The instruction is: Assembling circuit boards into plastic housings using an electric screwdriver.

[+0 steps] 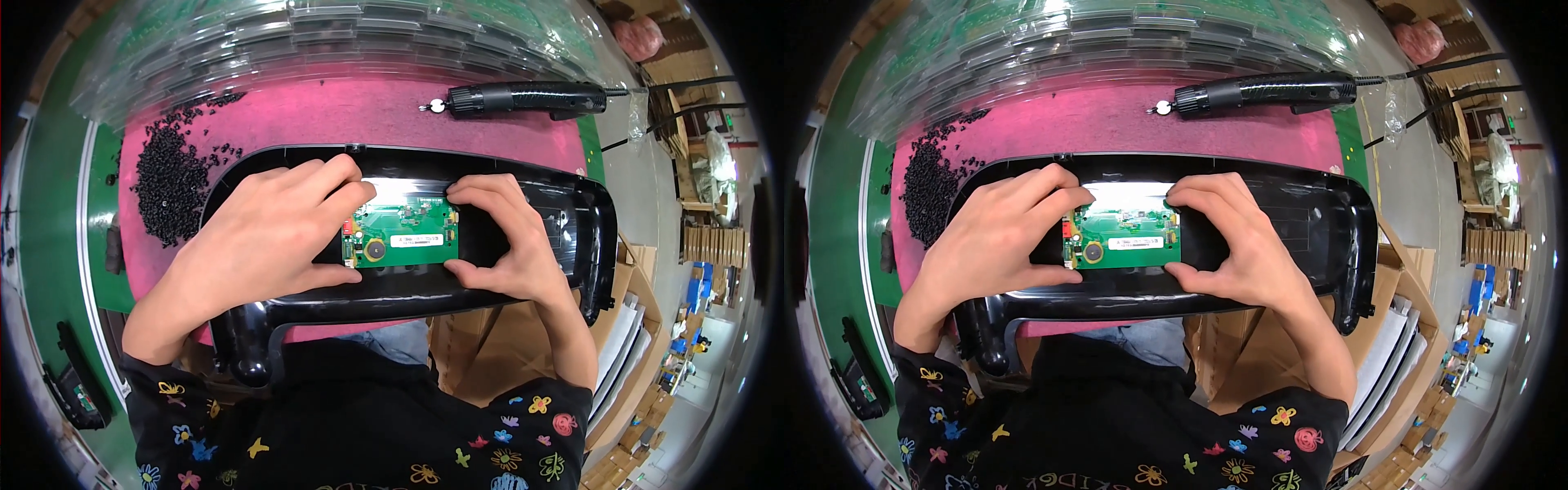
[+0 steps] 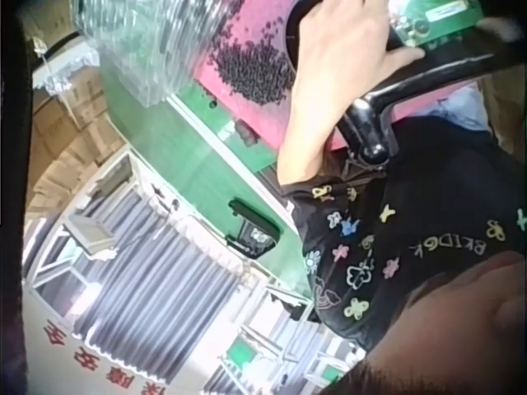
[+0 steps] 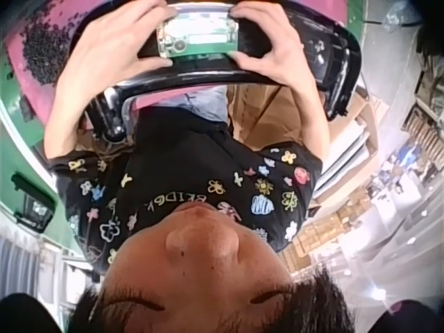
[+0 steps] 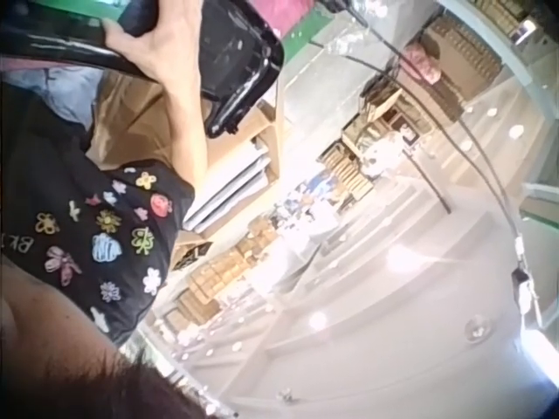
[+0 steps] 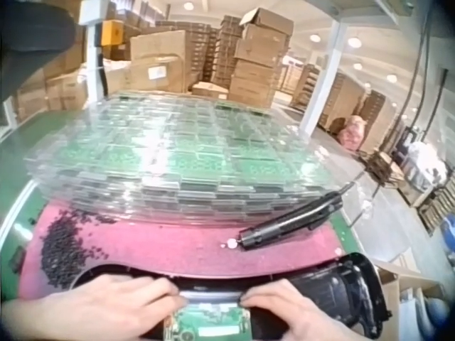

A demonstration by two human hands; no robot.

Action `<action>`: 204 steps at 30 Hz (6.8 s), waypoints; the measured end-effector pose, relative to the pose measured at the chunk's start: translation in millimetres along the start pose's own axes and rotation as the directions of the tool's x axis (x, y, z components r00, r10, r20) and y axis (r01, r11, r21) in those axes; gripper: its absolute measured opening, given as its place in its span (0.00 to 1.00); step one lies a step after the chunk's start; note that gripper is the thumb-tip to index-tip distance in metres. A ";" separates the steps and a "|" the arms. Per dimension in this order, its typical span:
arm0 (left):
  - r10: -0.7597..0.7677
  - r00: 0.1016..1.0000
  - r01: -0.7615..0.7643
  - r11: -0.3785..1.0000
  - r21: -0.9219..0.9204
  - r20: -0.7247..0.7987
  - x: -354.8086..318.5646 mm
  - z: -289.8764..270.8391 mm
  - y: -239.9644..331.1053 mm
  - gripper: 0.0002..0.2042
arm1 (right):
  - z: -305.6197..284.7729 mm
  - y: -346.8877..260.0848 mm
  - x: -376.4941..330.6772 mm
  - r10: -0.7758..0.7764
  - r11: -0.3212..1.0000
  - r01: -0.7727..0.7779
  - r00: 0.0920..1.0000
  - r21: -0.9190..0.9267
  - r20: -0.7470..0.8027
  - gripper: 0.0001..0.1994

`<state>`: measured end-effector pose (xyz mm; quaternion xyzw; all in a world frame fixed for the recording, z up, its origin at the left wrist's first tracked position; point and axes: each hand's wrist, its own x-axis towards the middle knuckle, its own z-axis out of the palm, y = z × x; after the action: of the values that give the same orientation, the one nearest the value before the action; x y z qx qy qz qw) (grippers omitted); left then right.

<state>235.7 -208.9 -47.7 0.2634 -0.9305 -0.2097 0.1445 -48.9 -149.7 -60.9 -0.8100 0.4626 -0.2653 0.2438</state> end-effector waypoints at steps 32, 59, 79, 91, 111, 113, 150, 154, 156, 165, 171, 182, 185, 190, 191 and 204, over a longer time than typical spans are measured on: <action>0.018 1.000 -0.019 1.000 0.010 0.015 -11.3 2.0 -10.1 0.31 | 3.9 -8.1 6.2 0.060 0.996 -0.057 0.997 -0.066 0.043 0.32; -0.385 0.911 0.410 0.888 0.210 -0.150 -37.2 -43.8 -76.8 0.14 | -100.5 63.0 36.4 0.499 0.855 -0.516 0.795 0.048 -0.345 0.19; -0.406 0.852 0.410 0.910 -0.061 -0.330 -19.4 -50.0 -59.0 0.09 | -29.8 -50.6 74.3 0.211 0.213 0.406 0.869 0.889 -0.447 0.13; -0.106 0.992 0.112 0.442 -0.890 0.072 -9.2 -47.6 -16.0 0.07 | -21.4 -106.2 49.8 -0.183 0.153 0.399 0.910 0.904 -0.371 0.17; -0.016 0.999 0.047 0.581 -0.812 0.046 -7.4 -31.8 -14.4 0.06 | -18.9 -128.3 30.9 -0.150 0.294 0.478 0.878 0.828 -0.454 0.19; 0.066 0.996 0.003 0.654 -0.756 0.060 -7.8 -31.9 -15.7 0.06 | -17.9 -127.5 30.9 -0.148 0.292 0.482 0.876 0.826 -0.459 0.19; 0.261 0.834 -0.296 0.955 0.004 -0.486 0.1 -6.3 4.6 0.10 | -29.8 -107.0 30.7 -0.141 0.446 0.370 0.928 0.815 -0.345 0.14; 0.251 0.809 -0.255 0.965 0.066 -0.531 -0.3 -6.9 9.4 0.09 | -35.8 -105.3 36.3 -0.096 0.456 0.344 0.936 0.821 -0.339 0.14; 0.294 0.816 -0.288 0.953 0.090 -0.498 -1.2 -8.4 8.2 0.12 | -33.6 -107.0 39.0 -0.063 0.436 0.348 0.932 0.830 -0.358 0.14; 0.031 0.837 -0.204 0.944 -0.258 -0.547 -1.9 -11.2 3.3 0.04 | -39.0 -110.6 38.8 0.021 0.464 0.339 0.920 0.818 -0.392 0.13; -0.026 0.911 -0.110 0.946 -0.304 -0.412 -0.6 -6.1 -1.1 0.04 | -35.8 -81.2 31.9 0.088 0.552 0.336 0.887 0.763 -0.454 0.15; 0.159 0.978 -0.188 0.950 -0.250 -0.132 -2.6 0.1 -7.4 0.05 | -27.3 -71.0 34.6 0.157 0.599 0.272 0.882 0.753 -0.444 0.13; 0.188 0.974 -0.213 0.946 -0.242 -0.125 0.2 2.5 -8.8 0.05 | -27.7 -65.8 33.7 0.164 0.603 0.255 0.887 0.756 -0.431 0.12; 0.149 0.987 -0.157 0.968 -0.198 -0.056 -2.6 3.6 -9.1 0.06 | -22.6 -60.8 37.6 0.166 0.575 0.273 0.884 0.771 -0.437 0.12; 0.100 0.994 -0.107 0.972 -0.208 -0.046 -3.1 2.7 -7.6 0.06 | -23.0 -58.8 39.4 0.125 0.577 0.271 0.903 0.770 -0.412 0.13; -0.001 1.000 0.000 0.960 -0.281 -0.004 -1.0 1.5 -5.3 0.05 | -17.0 -62.4 48.8 0.100 0.695 0.204 0.922 0.690 -0.373 0.13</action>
<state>238.2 -212.0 -51.7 0.2411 -0.8909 -0.3390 0.1824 -0.3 -166.9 1.6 -0.5953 0.3372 -0.5838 0.4371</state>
